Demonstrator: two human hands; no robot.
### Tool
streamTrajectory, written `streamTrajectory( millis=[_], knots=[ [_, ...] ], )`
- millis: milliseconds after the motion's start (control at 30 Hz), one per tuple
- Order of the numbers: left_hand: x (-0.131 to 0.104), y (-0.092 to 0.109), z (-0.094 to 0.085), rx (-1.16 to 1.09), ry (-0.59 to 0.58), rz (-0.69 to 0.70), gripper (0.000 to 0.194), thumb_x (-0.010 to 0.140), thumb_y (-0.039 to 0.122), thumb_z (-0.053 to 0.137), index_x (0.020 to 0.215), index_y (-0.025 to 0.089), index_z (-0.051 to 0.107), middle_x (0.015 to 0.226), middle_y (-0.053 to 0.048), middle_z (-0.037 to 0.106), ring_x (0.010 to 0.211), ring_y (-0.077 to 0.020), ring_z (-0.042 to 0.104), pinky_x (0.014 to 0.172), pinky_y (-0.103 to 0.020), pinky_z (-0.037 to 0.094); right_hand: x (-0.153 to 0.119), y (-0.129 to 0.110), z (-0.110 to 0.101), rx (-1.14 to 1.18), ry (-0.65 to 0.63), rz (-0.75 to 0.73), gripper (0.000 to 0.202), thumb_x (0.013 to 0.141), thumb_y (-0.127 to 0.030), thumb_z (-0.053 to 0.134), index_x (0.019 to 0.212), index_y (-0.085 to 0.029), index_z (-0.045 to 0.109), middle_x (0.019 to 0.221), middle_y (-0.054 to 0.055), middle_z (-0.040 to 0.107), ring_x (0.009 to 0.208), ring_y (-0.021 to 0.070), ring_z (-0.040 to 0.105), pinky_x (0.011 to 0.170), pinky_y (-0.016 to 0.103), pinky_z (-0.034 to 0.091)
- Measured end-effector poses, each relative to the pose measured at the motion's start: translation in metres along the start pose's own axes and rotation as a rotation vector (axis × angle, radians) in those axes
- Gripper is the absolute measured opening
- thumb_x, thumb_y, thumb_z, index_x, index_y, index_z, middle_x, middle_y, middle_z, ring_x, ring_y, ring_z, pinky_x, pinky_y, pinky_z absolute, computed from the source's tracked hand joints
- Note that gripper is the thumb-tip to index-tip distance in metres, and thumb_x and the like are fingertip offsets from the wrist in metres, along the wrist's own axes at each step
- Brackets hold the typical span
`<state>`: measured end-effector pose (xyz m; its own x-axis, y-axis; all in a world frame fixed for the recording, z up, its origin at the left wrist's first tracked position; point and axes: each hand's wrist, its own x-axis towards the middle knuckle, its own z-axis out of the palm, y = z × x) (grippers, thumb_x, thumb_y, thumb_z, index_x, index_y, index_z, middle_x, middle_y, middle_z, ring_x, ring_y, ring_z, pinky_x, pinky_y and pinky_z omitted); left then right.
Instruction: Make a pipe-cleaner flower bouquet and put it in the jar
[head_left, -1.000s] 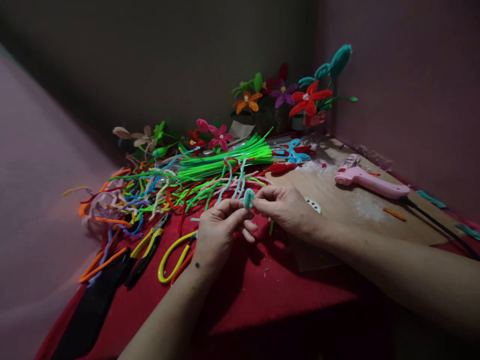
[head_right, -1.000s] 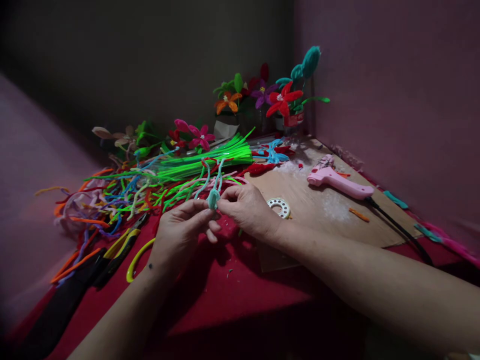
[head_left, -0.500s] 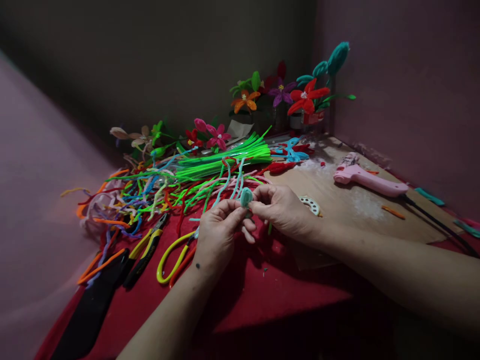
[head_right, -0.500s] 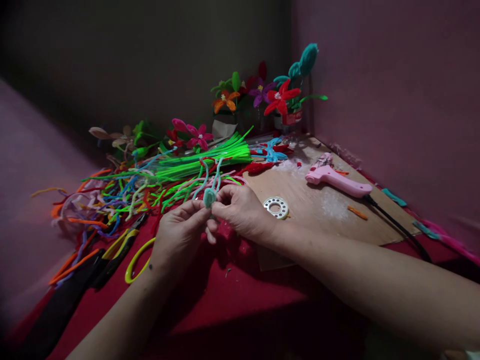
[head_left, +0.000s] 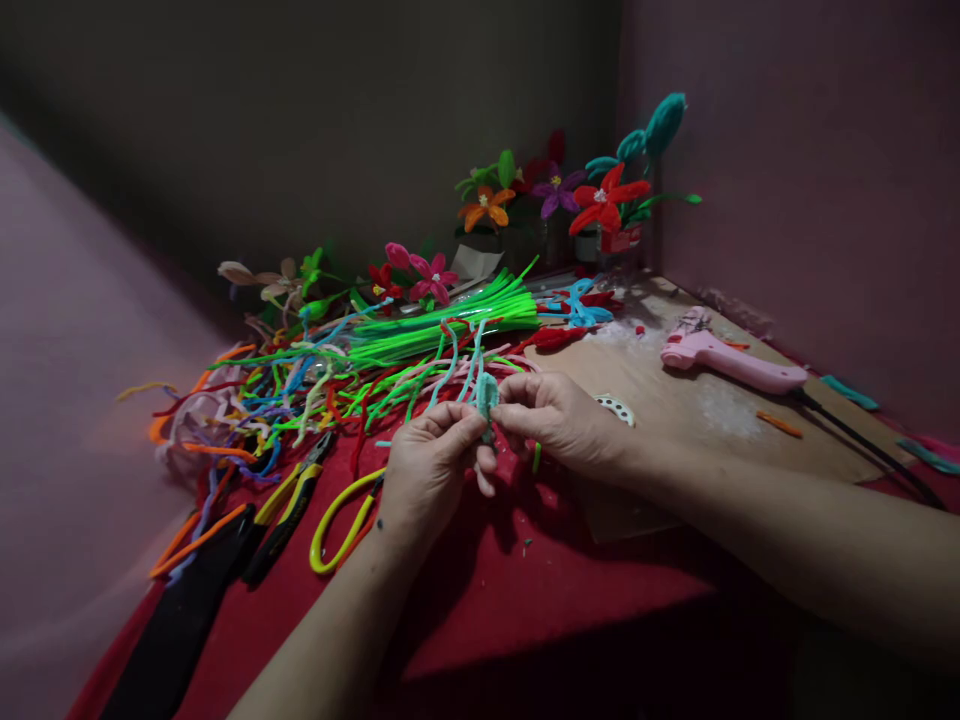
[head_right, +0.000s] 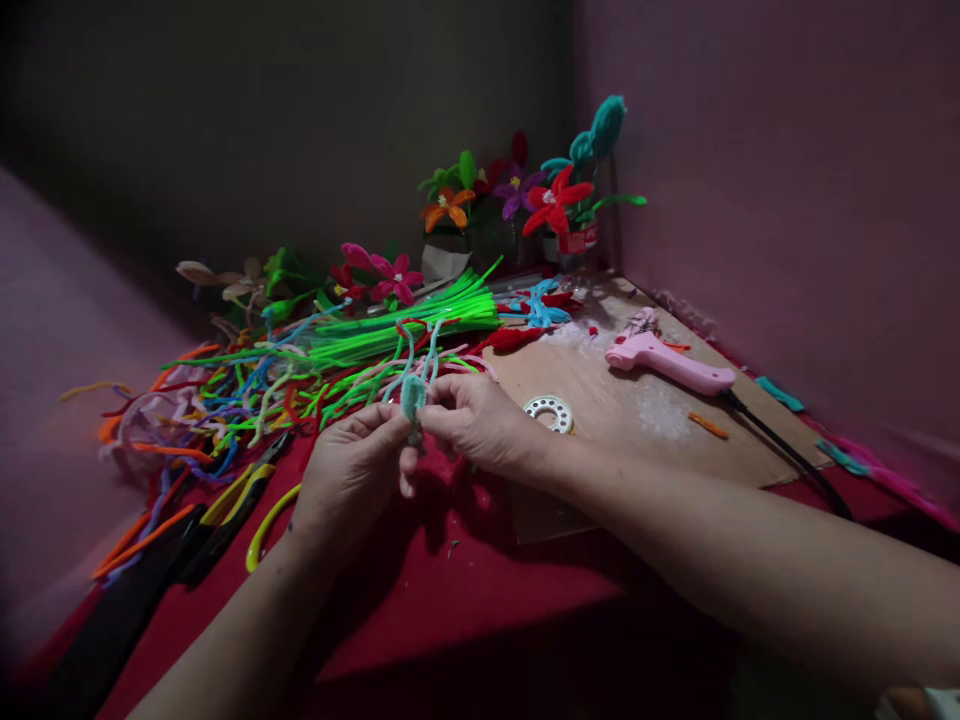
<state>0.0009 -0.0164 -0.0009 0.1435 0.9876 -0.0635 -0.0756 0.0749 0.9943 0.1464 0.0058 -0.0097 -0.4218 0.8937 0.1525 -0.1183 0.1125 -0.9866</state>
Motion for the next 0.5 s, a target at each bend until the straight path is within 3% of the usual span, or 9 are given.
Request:
streamTrajectory(
  millis=[133,367,500],
  knots=[
    [0.0019,-0.0015,-0.0028,-0.030,-0.034,-0.001,0.013,0.077,0.021,0.059,0.069,0.012,0.053,0.048,0.000,0.058,0.036,-0.0087,0.049,0.035,-0.019,0.042,0.0011,0.0005,-0.0009,0.073,-0.078,0.012,0.010,0.076,-0.019,0.050,0.068,-0.015,0.051,0.053,-0.003,0.051,0.047,0.0064,0.047,0.046,0.019,0.036],
    [0.0046,-0.0033,-0.0064,-0.060,-0.029,0.009,0.014,0.073,0.022,0.063,0.067,0.013,0.055,0.046,0.001,0.058,0.040,-0.0101,0.052,0.039,-0.020,0.045,-0.0007,0.0007,0.0051,0.037,0.023,-0.048,0.009,0.078,-0.018,0.051,0.070,-0.014,0.053,0.059,-0.003,0.053,0.052,0.0069,0.049,0.052,0.020,0.039],
    [0.0022,-0.0021,-0.0038,0.008,0.053,0.040,0.012,0.070,0.021,0.065,0.067,0.013,0.058,0.047,0.001,0.060,0.041,-0.0105,0.054,0.041,-0.021,0.047,-0.0008,0.0041,0.0062,-0.008,0.025,-0.093,0.010,0.080,-0.018,0.048,0.071,-0.015,0.050,0.060,-0.003,0.052,0.054,0.0070,0.049,0.052,0.020,0.038]
  ],
)
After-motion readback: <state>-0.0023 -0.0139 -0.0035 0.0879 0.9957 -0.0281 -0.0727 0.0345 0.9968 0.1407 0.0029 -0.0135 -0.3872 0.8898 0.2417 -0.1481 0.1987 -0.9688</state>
